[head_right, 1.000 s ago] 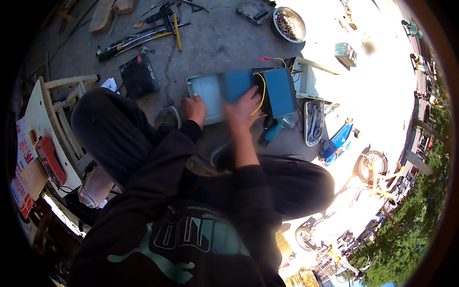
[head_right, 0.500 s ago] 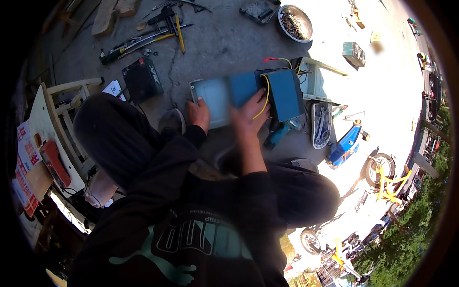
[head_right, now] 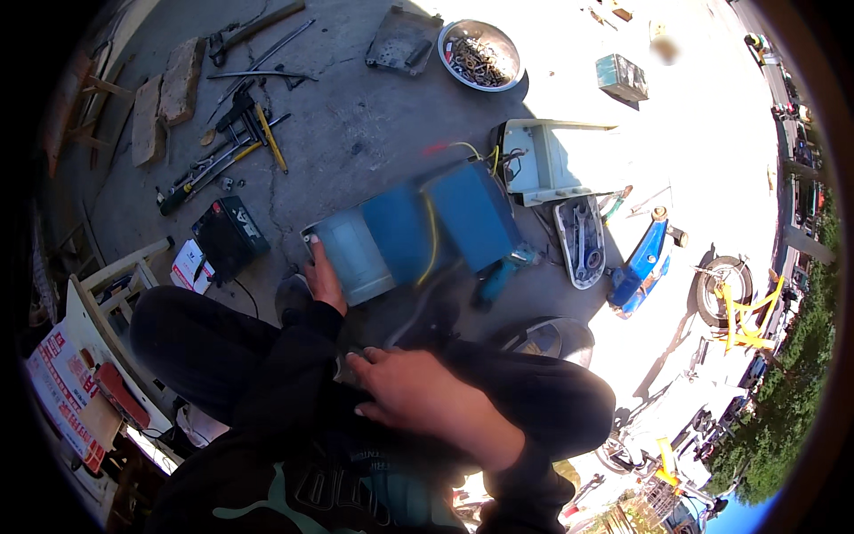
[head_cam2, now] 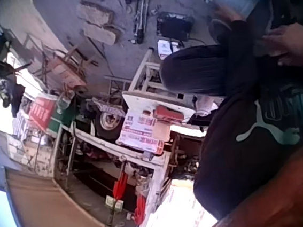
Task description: The person assembles a battery pack by securing blue battery modules together using a power drill and screws. They connect yellow wires between the modules and place the assembled unit into a black plastic casing.
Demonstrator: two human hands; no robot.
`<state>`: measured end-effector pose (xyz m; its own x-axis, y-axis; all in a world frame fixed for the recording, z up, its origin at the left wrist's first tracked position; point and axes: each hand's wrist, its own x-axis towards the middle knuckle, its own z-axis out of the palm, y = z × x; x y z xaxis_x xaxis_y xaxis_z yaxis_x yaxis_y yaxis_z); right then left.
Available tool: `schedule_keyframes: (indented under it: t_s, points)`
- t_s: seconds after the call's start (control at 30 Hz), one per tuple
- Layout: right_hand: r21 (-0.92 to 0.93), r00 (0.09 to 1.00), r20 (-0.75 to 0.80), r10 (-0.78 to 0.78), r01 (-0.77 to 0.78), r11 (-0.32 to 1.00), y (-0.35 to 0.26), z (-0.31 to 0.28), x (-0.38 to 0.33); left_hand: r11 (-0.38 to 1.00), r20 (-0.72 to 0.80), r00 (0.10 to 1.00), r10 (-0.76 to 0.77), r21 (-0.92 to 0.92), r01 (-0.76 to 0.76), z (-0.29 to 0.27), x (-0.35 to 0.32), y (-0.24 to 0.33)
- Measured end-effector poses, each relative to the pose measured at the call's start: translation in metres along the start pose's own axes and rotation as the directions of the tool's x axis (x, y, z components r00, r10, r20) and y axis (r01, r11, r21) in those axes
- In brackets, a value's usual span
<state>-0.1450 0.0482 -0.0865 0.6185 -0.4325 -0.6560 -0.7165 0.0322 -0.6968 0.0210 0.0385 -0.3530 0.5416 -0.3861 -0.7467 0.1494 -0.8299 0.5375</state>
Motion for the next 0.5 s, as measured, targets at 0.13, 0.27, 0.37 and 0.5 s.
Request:
schedule_keyframes:
  t_s: [0.13, 0.27, 0.37, 0.5]
  points:
    - [-0.068, 0.763, -0.643, 0.068, -0.146, 0.987, 0.016, -0.044, -0.012, 0.984, 0.027, 0.999, 0.024, -0.177, -0.019, -0.002, 0.0, -0.005]
    - [-0.006, 0.622, -0.65, 0.437, -0.579, 0.815, 0.055, -0.033, 0.016, 0.977, -0.015, 1.0, 0.001, -0.211, -0.004, -0.006, 0.004, -0.013]
    - [-0.048, 0.664, -0.624, 0.412, -0.559, 0.828, 0.057, -0.034, 0.014, 0.978, -0.025, 1.0, -0.003, -0.206, -0.003, -0.002, -0.005, -0.01]
    - [-0.008, 0.658, -0.651, 0.377, -0.503, 0.864, 0.061, -0.041, 0.014, 0.96, 0.028, 0.996, -0.09, -0.263, 0.094, 0.002, -0.023, -0.002]
